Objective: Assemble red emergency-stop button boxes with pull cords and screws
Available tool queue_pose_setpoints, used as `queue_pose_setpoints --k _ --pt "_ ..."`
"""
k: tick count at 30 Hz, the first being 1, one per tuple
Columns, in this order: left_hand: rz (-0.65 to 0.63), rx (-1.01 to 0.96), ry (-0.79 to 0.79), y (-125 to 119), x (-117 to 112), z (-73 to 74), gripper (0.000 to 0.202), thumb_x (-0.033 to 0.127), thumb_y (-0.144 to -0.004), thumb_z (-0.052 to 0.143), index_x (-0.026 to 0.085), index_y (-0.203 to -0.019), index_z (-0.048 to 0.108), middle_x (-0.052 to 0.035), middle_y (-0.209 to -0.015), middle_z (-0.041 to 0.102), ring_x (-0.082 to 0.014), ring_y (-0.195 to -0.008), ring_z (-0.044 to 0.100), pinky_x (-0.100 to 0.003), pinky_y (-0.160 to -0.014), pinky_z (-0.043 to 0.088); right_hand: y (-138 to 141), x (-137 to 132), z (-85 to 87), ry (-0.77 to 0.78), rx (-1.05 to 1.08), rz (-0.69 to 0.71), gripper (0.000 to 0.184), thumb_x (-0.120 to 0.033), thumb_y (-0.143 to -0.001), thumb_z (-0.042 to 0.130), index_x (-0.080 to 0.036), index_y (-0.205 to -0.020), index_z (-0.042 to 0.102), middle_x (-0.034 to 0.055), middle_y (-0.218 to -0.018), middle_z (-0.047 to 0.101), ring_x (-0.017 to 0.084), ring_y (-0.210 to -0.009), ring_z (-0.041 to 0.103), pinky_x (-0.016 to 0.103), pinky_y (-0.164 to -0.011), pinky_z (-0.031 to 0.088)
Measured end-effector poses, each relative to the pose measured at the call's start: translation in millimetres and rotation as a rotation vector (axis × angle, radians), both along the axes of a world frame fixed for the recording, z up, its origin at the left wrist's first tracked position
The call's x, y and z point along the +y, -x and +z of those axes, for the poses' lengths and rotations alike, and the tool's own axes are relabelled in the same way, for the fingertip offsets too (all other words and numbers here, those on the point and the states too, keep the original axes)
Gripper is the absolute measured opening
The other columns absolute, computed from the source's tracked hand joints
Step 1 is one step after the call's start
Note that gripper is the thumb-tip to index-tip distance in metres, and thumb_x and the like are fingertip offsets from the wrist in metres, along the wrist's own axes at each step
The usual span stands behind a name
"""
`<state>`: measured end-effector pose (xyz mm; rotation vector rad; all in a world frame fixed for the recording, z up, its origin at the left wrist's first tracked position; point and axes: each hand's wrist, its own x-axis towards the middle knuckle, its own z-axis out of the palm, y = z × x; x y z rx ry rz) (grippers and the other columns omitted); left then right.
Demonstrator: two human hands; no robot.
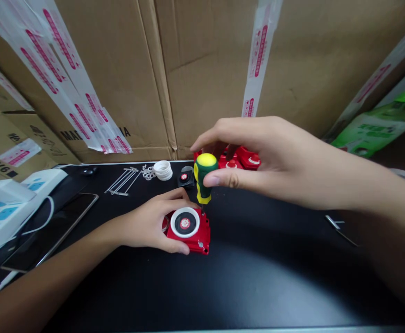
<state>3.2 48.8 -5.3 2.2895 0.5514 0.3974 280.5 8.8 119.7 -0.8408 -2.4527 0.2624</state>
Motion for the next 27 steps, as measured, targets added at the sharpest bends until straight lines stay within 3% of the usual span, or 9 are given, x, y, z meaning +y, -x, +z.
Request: queue_pose_setpoints --k 4,9,14,19,23,27 --pt "0.012 0.018 0.002 0.4 -0.1 -0.4 0.066 0.050 -0.076 0.095 0.027 -0.134 0.071 -0.0090 -0.133 0.059 -0.0316 -0.125 0.061 -0.048 -0.115 0.050 6.1 3.1 -7.5 -0.119 -0.001 -0.141 0.035 -0.051 -0.097 0.074 -0.017 -0.102 0.074 0.0031 -0.084 0.072 0.017 -0.070 0.062 0.032 -0.067 0.043" --pt "0.020 0.034 -0.017 1.1 -0.1 -0.9 0.070 0.052 -0.075 0.096 0.027 -0.136 0.070 -0.0091 -0.131 0.059 -0.0319 -0.124 0.061 -0.049 -0.114 0.051 12.2 7.5 -13.9 -0.156 0.073 -0.152 0.035 -0.052 -0.095 0.077 -0.019 -0.092 0.067 0.0015 -0.077 0.069 0.017 -0.067 0.059 0.033 -0.065 0.043" --pt "0.004 0.010 0.002 -0.4 -0.8 0.4 0.065 0.049 -0.077 0.095 0.026 -0.133 0.071 -0.0081 -0.129 0.060 -0.0297 -0.121 0.063 -0.043 -0.110 0.053 11.7 4.1 -13.5 -0.090 0.079 -0.110 0.022 -0.042 -0.098 0.074 -0.021 -0.096 0.066 0.0018 -0.085 0.070 0.016 -0.071 0.059 0.032 -0.067 0.044" --pt "-0.002 0.009 0.006 -0.4 -0.8 0.7 0.060 0.046 -0.077 0.096 0.027 -0.129 0.073 -0.0069 -0.128 0.062 -0.0288 -0.121 0.063 -0.040 -0.111 0.052 1.2 -0.4 -2.4 0.016 0.063 -0.010 0.018 -0.038 -0.100 0.071 -0.020 -0.105 0.071 0.0024 -0.092 0.074 0.016 -0.075 0.063 0.030 -0.067 0.047" --pt "0.002 -0.002 0.034 0.1 0.0 -1.2 0.065 0.045 -0.074 0.097 0.029 -0.133 0.072 -0.0072 -0.132 0.061 -0.0306 -0.127 0.060 -0.042 -0.116 0.049 -8.0 4.5 4.2 0.026 0.010 0.103 0.022 -0.027 -0.102 0.067 -0.017 -0.120 0.075 0.0075 -0.111 0.075 0.018 -0.092 0.069 0.029 -0.080 0.053" --pt "0.018 0.006 0.064 0.2 -0.5 -1.6 0.067 0.043 -0.073 0.098 0.030 -0.133 0.072 -0.0073 -0.132 0.060 -0.0308 -0.126 0.060 -0.044 -0.115 0.050 -8.2 14.3 -0.7 0.044 0.051 0.219 0.032 -0.006 -0.098 0.060 -0.017 -0.125 0.075 0.0088 -0.125 0.073 0.018 -0.107 0.070 0.028 -0.093 0.054"
